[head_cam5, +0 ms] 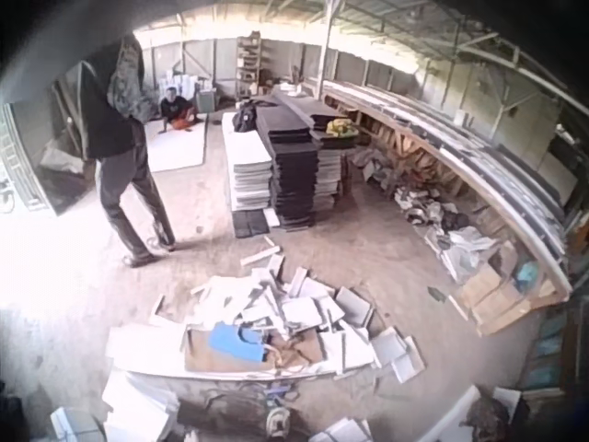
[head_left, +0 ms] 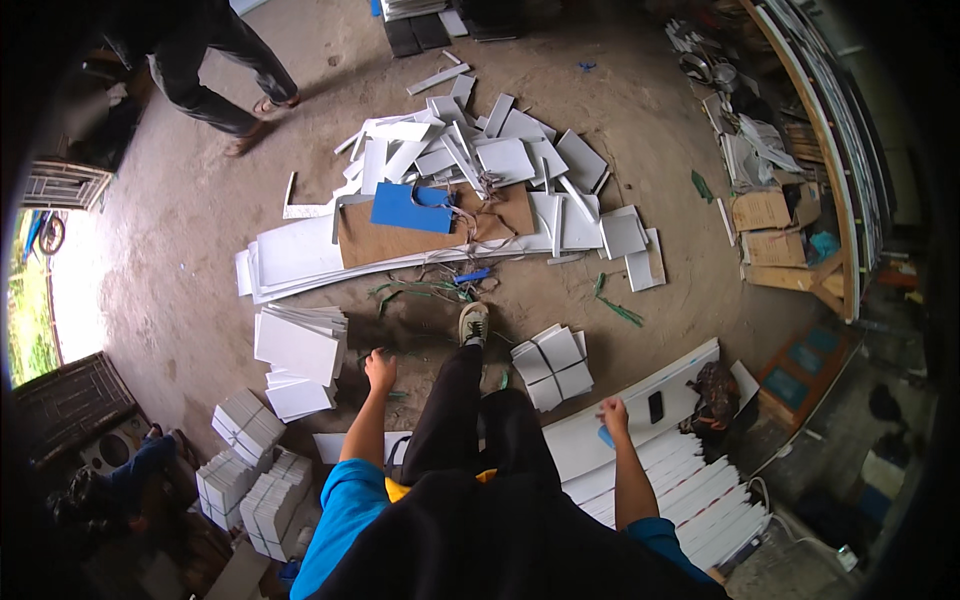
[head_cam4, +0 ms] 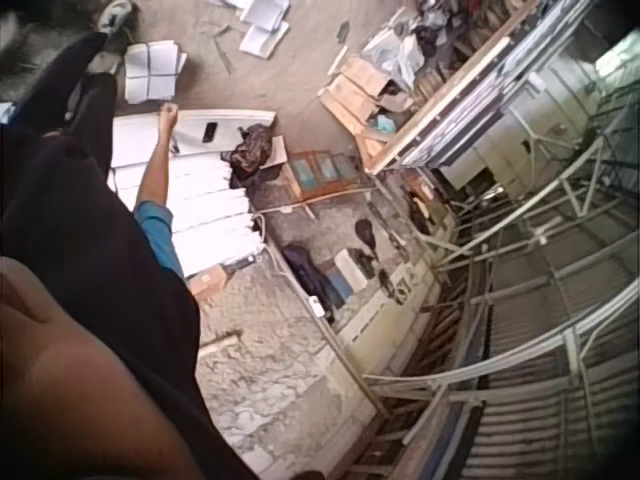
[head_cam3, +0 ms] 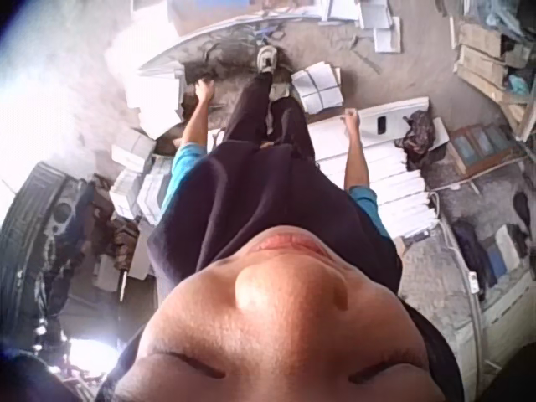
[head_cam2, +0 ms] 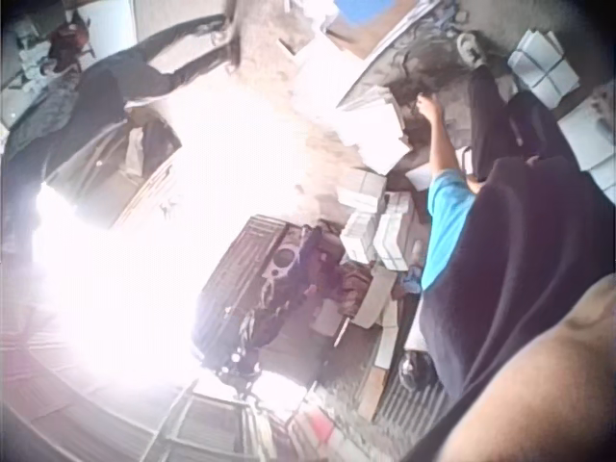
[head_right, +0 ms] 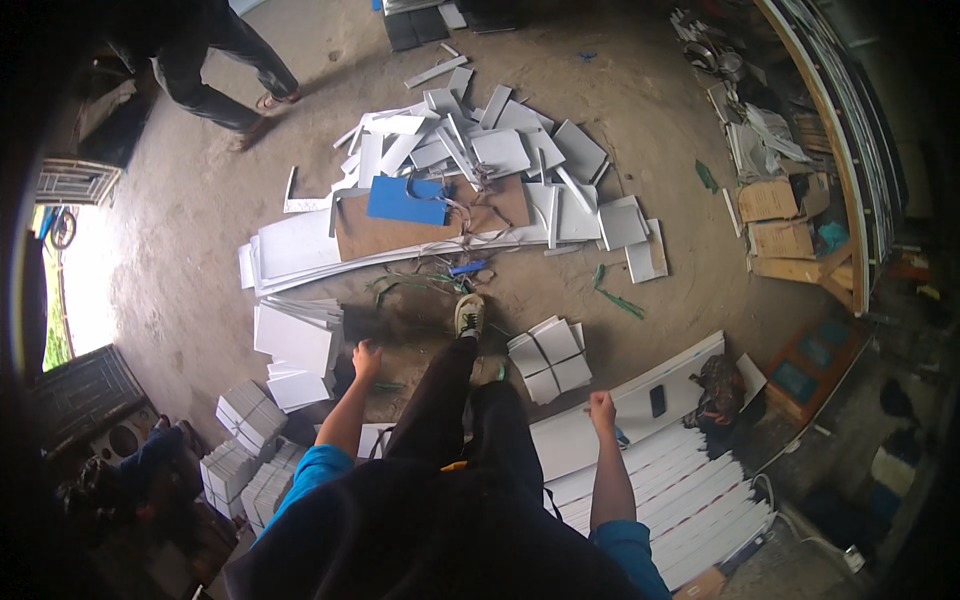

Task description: The person sits on the floor and stacks white rectangular sheets into a bundle. They wrap a string around the stack, tie a knot, and use a blue plastic tool to tighten the knot. Finally, they cut the excess string and place the finished bundle on a nearby pile.

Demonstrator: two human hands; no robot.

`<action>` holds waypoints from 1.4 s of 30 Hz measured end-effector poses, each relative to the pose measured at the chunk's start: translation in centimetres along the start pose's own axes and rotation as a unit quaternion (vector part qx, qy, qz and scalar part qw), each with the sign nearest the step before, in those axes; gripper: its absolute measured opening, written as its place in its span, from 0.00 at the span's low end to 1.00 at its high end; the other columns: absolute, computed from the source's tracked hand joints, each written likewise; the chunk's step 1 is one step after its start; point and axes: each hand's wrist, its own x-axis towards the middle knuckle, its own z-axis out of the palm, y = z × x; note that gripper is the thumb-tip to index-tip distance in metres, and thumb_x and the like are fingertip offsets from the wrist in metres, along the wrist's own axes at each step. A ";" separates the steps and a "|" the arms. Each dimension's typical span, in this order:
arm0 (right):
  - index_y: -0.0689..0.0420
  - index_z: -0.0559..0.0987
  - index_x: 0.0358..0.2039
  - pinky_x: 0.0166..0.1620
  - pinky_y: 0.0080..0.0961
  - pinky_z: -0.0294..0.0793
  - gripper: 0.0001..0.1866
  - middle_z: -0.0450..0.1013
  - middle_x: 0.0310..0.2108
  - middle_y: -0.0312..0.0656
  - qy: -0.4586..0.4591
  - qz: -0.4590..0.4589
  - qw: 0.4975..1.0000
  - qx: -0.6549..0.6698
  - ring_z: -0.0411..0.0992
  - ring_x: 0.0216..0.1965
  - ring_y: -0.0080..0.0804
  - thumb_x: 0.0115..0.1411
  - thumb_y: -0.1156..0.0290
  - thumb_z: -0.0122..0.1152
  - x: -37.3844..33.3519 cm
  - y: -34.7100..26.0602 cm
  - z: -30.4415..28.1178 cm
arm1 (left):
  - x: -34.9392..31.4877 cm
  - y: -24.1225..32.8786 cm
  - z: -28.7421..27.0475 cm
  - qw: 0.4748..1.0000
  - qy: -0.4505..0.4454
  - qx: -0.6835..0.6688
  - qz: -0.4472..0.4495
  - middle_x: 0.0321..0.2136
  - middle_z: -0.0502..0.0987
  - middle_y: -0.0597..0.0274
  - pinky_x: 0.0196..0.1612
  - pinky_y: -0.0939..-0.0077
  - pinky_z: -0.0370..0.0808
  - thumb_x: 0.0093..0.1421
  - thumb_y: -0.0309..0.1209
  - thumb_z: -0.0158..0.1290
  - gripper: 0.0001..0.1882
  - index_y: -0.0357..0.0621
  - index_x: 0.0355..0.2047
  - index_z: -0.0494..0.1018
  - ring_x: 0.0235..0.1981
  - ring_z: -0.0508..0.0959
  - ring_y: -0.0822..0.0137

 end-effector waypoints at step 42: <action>0.61 0.70 0.30 0.35 0.31 0.69 0.06 0.71 0.26 0.47 -0.331 -0.440 0.710 -0.440 0.71 0.30 0.41 0.50 0.76 0.49 36.7 -31.0 14.8 | -3.7 16.4 21.0 0.958 0.141 -0.203 -0.149 0.41 0.68 0.51 0.48 0.64 0.61 0.51 0.30 0.50 0.18 0.43 0.43 0.66 0.45 0.65 0.52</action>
